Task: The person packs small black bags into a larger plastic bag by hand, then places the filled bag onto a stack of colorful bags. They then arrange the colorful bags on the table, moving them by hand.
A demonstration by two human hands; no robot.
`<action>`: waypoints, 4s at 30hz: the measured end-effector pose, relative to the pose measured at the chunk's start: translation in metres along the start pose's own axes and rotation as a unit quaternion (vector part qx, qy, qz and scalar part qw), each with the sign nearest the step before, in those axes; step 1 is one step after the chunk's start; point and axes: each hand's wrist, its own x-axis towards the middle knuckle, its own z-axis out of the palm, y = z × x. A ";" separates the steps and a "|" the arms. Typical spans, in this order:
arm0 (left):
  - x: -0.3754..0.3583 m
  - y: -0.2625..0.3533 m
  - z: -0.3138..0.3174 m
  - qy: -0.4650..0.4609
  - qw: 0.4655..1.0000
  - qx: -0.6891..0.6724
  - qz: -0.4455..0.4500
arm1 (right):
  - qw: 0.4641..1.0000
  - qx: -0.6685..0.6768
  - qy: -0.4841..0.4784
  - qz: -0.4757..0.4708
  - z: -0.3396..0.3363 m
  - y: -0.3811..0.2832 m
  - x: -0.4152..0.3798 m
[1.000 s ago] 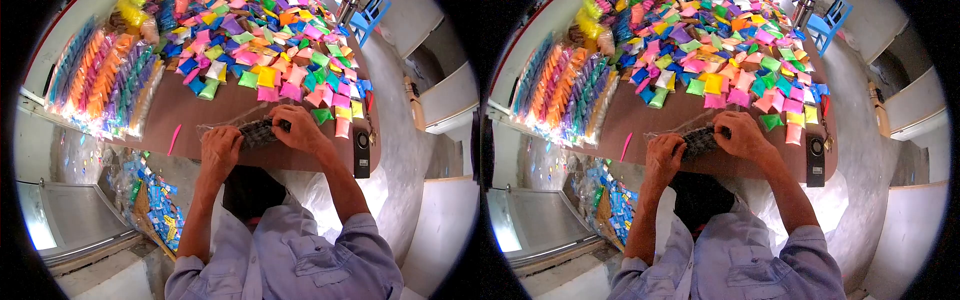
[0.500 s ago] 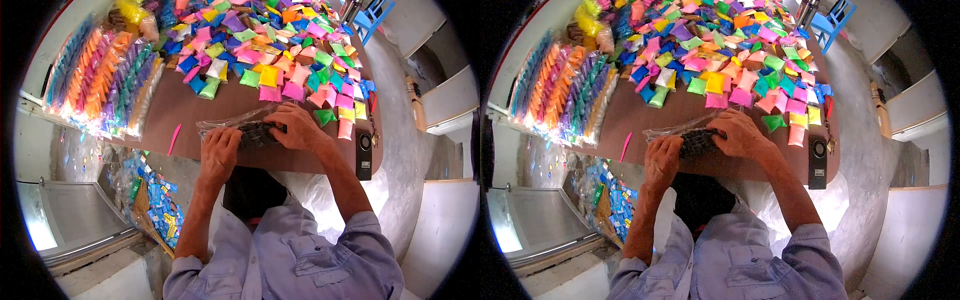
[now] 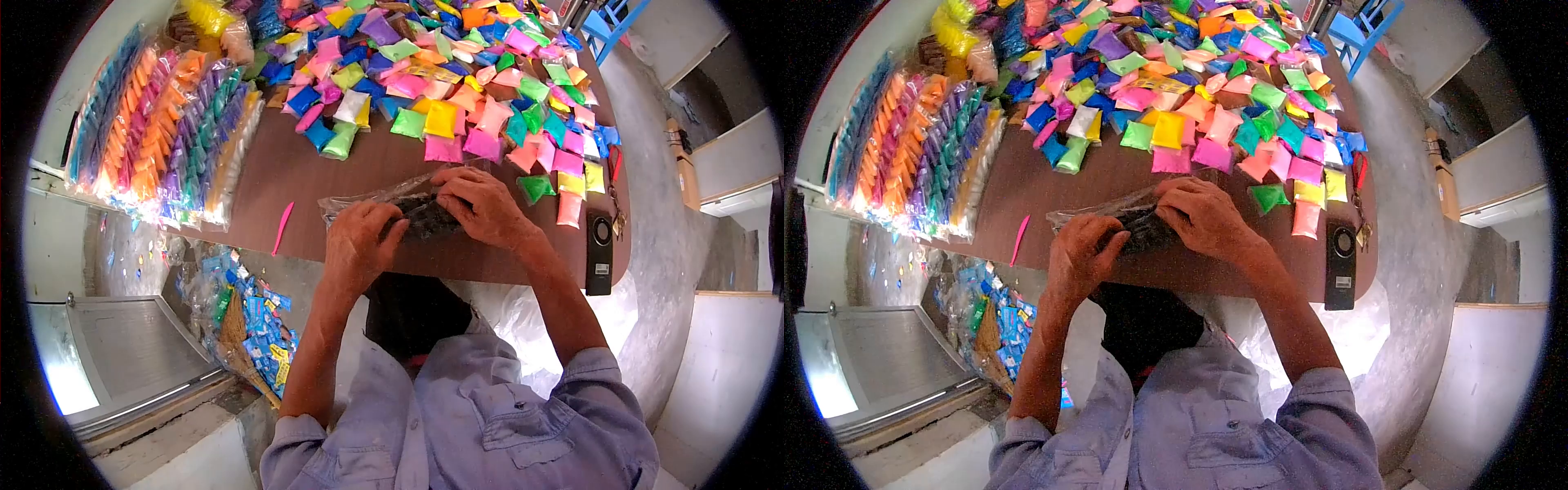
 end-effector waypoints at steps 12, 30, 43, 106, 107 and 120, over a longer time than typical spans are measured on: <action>0.007 -0.007 0.010 0.044 0.998 0.021 0.045 | 0.998 -0.015 0.061 0.019 0.012 0.001 0.000; 0.015 -0.022 0.015 0.066 0.997 -0.039 0.031 | 0.996 -0.057 0.041 0.047 0.011 -0.007 0.004; 0.015 -0.022 0.015 0.072 0.996 -0.013 0.041 | 0.997 -0.070 -0.032 0.004 0.029 -0.029 0.023; -0.018 -0.068 0.000 0.174 0.983 0.016 0.047 | 0.950 -0.231 0.208 0.016 0.055 -0.047 -0.015; -0.018 -0.069 0.001 0.171 0.984 0.014 0.043 | 0.955 -0.221 0.199 0.027 0.056 -0.046 -0.018; -0.015 -0.055 -0.005 0.143 0.987 0.070 0.025 | 0.963 -0.197 0.176 0.047 0.061 -0.053 -0.028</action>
